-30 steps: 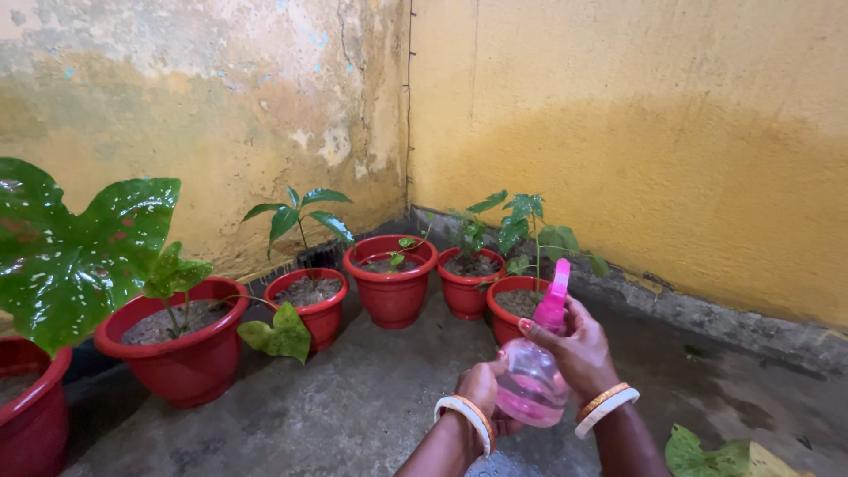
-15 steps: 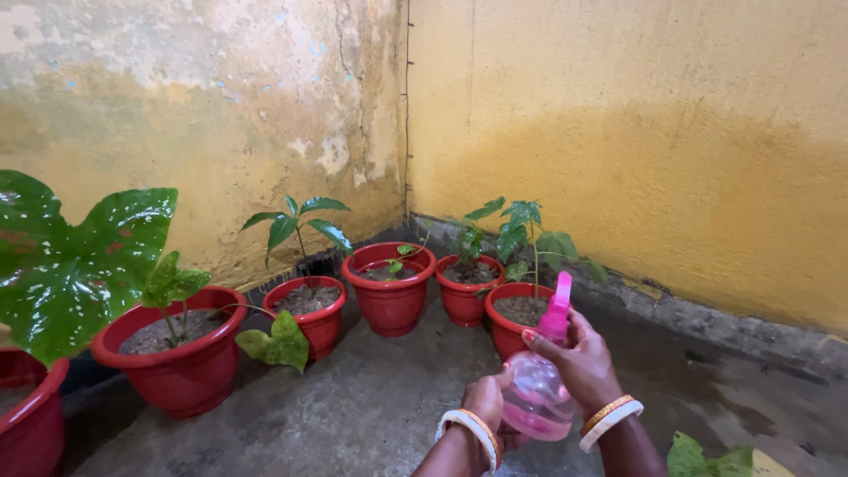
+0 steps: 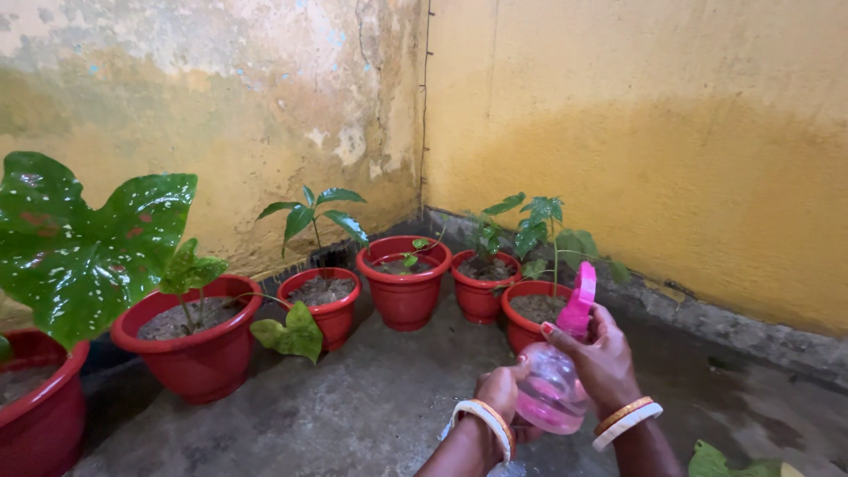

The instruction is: The person waters various potted plants by hand using a spray bottle, spraying the leaves and soil of different plants in red pots one at a time.

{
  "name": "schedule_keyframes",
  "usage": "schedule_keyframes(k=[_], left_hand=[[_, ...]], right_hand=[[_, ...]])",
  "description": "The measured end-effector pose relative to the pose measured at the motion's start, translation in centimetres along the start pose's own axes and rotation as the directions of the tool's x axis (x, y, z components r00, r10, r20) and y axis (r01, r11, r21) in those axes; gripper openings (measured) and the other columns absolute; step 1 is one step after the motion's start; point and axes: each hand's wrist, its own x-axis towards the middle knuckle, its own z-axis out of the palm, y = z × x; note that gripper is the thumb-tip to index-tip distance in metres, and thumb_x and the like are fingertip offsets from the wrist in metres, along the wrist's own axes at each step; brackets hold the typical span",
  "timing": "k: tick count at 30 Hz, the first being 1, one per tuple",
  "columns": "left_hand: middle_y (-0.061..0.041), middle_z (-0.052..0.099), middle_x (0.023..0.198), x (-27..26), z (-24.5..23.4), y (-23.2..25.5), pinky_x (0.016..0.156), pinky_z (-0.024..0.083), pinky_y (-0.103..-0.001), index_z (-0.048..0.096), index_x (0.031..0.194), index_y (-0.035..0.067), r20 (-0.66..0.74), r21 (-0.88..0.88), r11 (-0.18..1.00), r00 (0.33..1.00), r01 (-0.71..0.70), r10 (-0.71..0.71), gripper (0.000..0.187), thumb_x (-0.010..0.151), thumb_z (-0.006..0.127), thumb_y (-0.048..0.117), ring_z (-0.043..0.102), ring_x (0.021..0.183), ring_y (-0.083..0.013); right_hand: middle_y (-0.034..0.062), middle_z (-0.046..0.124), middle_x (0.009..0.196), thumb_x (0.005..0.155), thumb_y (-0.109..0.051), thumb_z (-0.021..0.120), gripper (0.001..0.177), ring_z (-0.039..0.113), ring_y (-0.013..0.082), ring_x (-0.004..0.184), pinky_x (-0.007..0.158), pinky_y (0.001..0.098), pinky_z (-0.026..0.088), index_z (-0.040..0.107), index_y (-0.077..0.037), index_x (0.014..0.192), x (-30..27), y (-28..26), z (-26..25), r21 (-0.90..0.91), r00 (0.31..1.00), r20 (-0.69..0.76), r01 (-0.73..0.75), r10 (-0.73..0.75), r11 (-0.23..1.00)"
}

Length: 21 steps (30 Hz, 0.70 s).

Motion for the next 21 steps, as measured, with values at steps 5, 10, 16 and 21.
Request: schedule_keyframes(k=[5,10,16,21], left_hand=[[-0.009,0.076,0.088,-0.5,-0.9,0.1,0.054,0.054,-0.034,0.073,0.108,0.008,-0.01,0.033,0.999,1.0,-0.01,0.01,0.04,0.097,0.06,0.044,0.07,0.066,-0.0204],[-0.007,0.078,0.088,-1.2,-1.4,0.3,0.056,0.056,-0.035,0.073,0.108,0.011,-0.042,0.011,1.0,0.999,-0.002,0.002,0.037,0.096,0.06,0.043,0.072,0.068,-0.0192],[-0.009,0.076,0.085,-0.3,-2.4,0.3,0.052,0.053,-0.035,0.074,0.111,0.008,-0.017,-0.065,0.998,1.0,-0.014,0.013,0.038,0.096,0.063,0.041,0.07,0.064,-0.0211],[-0.008,0.078,0.094,-1.5,-2.1,1.7,0.059,0.057,-0.036,0.073,0.114,0.01,-0.043,-0.083,0.996,0.999,-0.019,0.015,0.036,0.096,0.059,0.038,0.074,0.073,-0.0209]], right_hand=[[0.0078,0.073,0.089,0.08,-0.012,0.079,0.043,0.068,0.0151,0.075,0.068,0.0338,0.056,0.064,-0.005,0.119,0.1,-0.1,1.0,-0.063,0.996,-0.023,-0.084,0.082,0.994],[0.0067,0.073,0.089,0.081,-0.014,0.081,0.036,0.068,0.0143,0.075,0.068,0.0335,0.056,0.068,-0.001,0.112,0.5,0.3,1.8,-0.082,0.995,-0.03,-0.095,0.093,0.992],[0.0075,0.075,0.088,0.076,-0.014,0.082,0.039,0.07,0.0158,0.074,0.066,0.034,0.057,0.07,-0.002,0.111,0.5,-1.5,3.8,-0.183,0.995,-0.082,-0.073,0.058,0.98],[0.0068,0.076,0.085,0.074,-0.023,0.088,0.038,0.071,0.0161,0.077,0.07,0.0329,0.055,0.073,-0.002,0.102,0.1,-3.9,5.4,-0.441,0.981,-0.186,-0.041,-0.046,0.896]])
